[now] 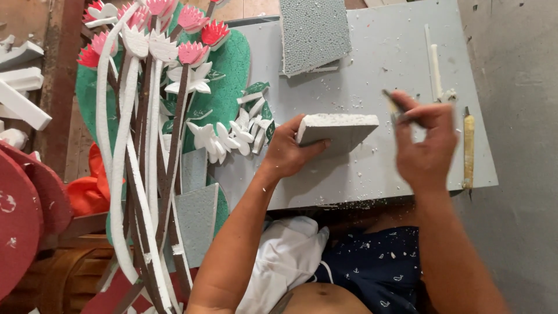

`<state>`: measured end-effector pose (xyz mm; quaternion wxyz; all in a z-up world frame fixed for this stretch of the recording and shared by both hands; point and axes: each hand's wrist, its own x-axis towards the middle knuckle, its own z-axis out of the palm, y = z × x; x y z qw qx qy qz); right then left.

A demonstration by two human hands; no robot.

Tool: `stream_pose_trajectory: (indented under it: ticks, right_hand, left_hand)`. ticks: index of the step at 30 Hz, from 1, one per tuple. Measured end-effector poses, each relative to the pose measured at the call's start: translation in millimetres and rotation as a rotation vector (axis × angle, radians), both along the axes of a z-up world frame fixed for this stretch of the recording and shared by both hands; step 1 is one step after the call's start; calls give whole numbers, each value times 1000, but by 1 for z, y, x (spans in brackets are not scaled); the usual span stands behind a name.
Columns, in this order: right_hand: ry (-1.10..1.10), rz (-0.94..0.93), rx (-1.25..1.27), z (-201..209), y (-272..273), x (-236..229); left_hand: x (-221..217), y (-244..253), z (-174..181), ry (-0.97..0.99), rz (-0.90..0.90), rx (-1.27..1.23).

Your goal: The person cuts several pieces of styrofoam using a utility knife and then sands the edges of a trapezoidal piece by hand.

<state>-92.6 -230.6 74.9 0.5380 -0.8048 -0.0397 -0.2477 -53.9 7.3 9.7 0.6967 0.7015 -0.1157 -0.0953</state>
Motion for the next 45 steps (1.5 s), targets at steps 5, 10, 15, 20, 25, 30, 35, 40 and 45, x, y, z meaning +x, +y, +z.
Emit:
stream_pose_trajectory:
  ticks: [5,10,15,20,25,30,35,40,45]
  right_hand:
    - [-111,85,-477,1,31,-15]
    - [-159,-59,-459,-5,33,-22]
    - [-244,-24,-458,-11,35,-21]
    - [-234,40,-676,-19,30,-21]
    - [-81,-11,-691,-22,28,-31]
    - [-140,124,-541,5,95,-33]
    - [-242,163,-630,-18,68,-24]
    - [-193,118,-540,-23,87,-24]
    - [-209,109,-597,-22,77,-23]
  left_hand:
    - [-2,-3,-14,-57,73,72]
    - [-8,-6,-7,-47,62,119]
    - [-12,-7,6,-76,55,74]
    - [-14,-6,5,-74,43,73]
    - [-15,-7,5,-91,45,74]
    - [-14,-9,-51,-137,116,144]
    - [-19,-10,-2,-180,134,98]
    - [-11,-10,-8,-200,115,71]
    - [-12,-6,-22,-166,139,80]
